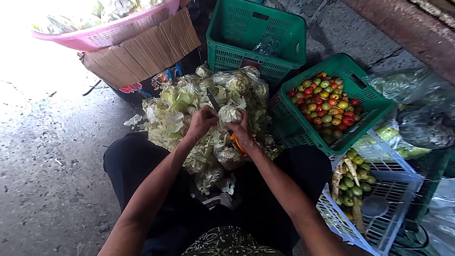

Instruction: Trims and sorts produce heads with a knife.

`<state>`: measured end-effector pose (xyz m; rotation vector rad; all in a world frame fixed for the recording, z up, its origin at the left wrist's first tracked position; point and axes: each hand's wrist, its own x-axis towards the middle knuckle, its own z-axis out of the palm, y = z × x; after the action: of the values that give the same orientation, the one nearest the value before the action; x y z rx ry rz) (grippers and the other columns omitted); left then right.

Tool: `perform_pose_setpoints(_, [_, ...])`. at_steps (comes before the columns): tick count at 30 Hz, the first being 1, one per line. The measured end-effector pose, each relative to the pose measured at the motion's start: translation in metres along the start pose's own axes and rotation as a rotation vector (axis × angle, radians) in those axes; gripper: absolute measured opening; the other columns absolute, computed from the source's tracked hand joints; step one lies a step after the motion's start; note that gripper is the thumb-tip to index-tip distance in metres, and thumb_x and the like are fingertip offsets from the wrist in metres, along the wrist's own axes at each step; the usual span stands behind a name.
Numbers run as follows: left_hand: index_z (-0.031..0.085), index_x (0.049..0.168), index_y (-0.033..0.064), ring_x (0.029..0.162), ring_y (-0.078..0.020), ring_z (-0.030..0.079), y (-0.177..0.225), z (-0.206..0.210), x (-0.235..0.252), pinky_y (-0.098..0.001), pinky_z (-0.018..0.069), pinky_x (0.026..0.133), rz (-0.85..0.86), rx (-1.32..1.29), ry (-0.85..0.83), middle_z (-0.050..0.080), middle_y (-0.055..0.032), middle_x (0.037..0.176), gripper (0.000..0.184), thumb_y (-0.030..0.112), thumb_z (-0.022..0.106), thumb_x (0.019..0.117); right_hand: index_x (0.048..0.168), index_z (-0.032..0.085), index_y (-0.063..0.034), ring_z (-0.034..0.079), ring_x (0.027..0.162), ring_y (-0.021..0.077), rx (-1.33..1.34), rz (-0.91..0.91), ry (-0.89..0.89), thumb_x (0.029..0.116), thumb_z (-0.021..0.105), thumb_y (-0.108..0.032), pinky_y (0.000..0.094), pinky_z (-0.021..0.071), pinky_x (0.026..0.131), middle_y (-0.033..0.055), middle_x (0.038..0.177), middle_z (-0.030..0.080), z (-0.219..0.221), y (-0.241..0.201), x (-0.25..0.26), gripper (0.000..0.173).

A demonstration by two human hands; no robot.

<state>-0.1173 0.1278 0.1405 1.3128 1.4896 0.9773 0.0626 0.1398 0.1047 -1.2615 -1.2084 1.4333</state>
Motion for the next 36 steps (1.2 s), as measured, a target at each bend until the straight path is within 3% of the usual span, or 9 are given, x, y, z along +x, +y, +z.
perform_pose_setpoints(3, [0.064, 0.105, -0.0031, 0.077, -0.0184, 0.070, -0.002, -0.004, 0.001, -0.0381, 0.0605, 0.077, 0.062, 0.070, 0.011, 0.070, -0.0134, 0.093, 0.015, 0.000, 0.070, 0.0918, 0.152, 0.032, -0.0191, 0.060, 0.107, 0.0273, 0.099, 0.091, -0.007, 0.0762, 0.072, 0.005, 0.0457, 0.0551, 0.081, 0.0183, 0.138, 0.052, -0.002, -0.002, 0.001, 0.089])
perform_pose_setpoints(7, [0.074, 0.109, -0.0006, 0.096, -0.0357, 0.067, -0.001, -0.009, 0.001, -0.0526, 0.0534, 0.089, 0.098, 0.450, 0.078, 0.067, -0.0228, 0.109, 0.020, -0.002, 0.061, 0.0944, 0.149, 0.034, -0.0206, 0.058, 0.099, 0.0218, 0.215, 0.156, -0.016, 0.0734, 0.056, 0.010, 0.0395, 0.0524, 0.075, 0.0143, 0.134, 0.051, -0.007, -0.002, 0.006, 0.085])
perform_pose_setpoints(10, [0.072, 0.113, -0.0026, 0.103, -0.0403, 0.067, -0.008, -0.012, 0.006, -0.0546, 0.0530, 0.093, 0.078, 0.561, 0.111, 0.065, -0.0262, 0.119, 0.023, 0.000, 0.055, 0.0987, 0.146, 0.042, -0.0221, 0.057, 0.079, 0.0174, 0.133, 0.128, -0.040, 0.0705, 0.056, 0.013, 0.0344, 0.0483, 0.058, 0.0128, 0.128, 0.056, -0.009, 0.002, 0.007, 0.084])
perform_pose_setpoints(13, [0.069, 0.123, 0.0004, 0.118, -0.0398, 0.061, -0.008, -0.015, 0.007, -0.0547, 0.0500, 0.100, 0.217, 0.429, 0.026, 0.058, -0.0263, 0.133, 0.031, 0.022, 0.064, 0.1016, 0.149, 0.040, -0.0227, 0.057, 0.084, 0.0192, 0.102, 0.129, -0.075, 0.0716, 0.059, 0.011, 0.0362, 0.0497, 0.062, 0.0136, 0.131, 0.055, -0.009, 0.000, 0.005, 0.086])
perform_pose_setpoints(15, [0.068, 0.125, 0.0011, 0.125, -0.0397, 0.057, -0.009, -0.013, 0.007, -0.0570, 0.0460, 0.105, 0.360, 0.400, -0.039, 0.060, -0.0241, 0.133, 0.048, 0.033, 0.078, 0.0906, 0.149, 0.039, -0.0227, 0.059, 0.088, 0.0197, 0.116, 0.127, -0.087, 0.0723, 0.059, 0.010, 0.0369, 0.0514, 0.065, 0.0139, 0.129, 0.055, -0.007, -0.001, 0.005, 0.086])
perform_pose_setpoints(23, [0.075, 0.112, 0.0020, 0.107, -0.0378, 0.069, -0.012, -0.013, 0.006, -0.0572, 0.0526, 0.094, 0.516, 0.472, -0.055, 0.073, -0.0183, 0.111, 0.023, 0.012, 0.072, 0.0917, 0.147, 0.042, -0.0234, 0.059, 0.088, 0.0212, 0.090, 0.117, -0.085, 0.0707, 0.058, 0.012, 0.0386, 0.0504, 0.064, 0.0146, 0.132, 0.055, -0.007, -0.004, 0.005, 0.086])
perform_pose_setpoints(27, [0.072, 0.103, -0.0031, 0.087, -0.0243, 0.073, -0.007, -0.011, 0.004, -0.0427, 0.0596, 0.084, 0.380, 0.309, 0.021, 0.074, -0.0168, 0.096, 0.013, 0.004, 0.068, 0.0932, 0.148, 0.042, -0.0234, 0.058, 0.089, 0.0215, 0.109, 0.130, -0.069, 0.0697, 0.054, 0.017, 0.0388, 0.0498, 0.063, 0.0144, 0.137, 0.052, -0.005, -0.007, 0.003, 0.089])
perform_pose_setpoints(32, [0.060, 0.119, -0.0051, 0.087, -0.0326, 0.068, -0.002, -0.026, 0.008, -0.0520, 0.0548, 0.082, 0.237, 0.309, 0.090, 0.067, -0.0216, 0.097, 0.024, 0.002, 0.060, 0.0959, 0.146, 0.036, -0.0209, 0.057, 0.099, 0.0238, 0.340, 0.234, -0.056, 0.0601, 0.050, 0.012, 0.0417, 0.0516, 0.069, 0.0141, 0.134, 0.051, -0.011, -0.003, 0.007, 0.093])
perform_pose_setpoints(36, [0.074, 0.116, 0.0060, 0.100, -0.0407, 0.064, 0.001, -0.029, 0.008, -0.0601, 0.0494, 0.086, 0.055, 0.442, 0.090, 0.062, -0.0255, 0.118, 0.026, 0.005, 0.052, 0.1019, 0.144, 0.036, -0.0157, 0.056, 0.106, 0.0235, 0.477, 0.295, -0.019, 0.0642, 0.046, 0.016, 0.0439, 0.0519, 0.080, 0.0139, 0.129, 0.051, -0.010, -0.007, 0.004, 0.086])
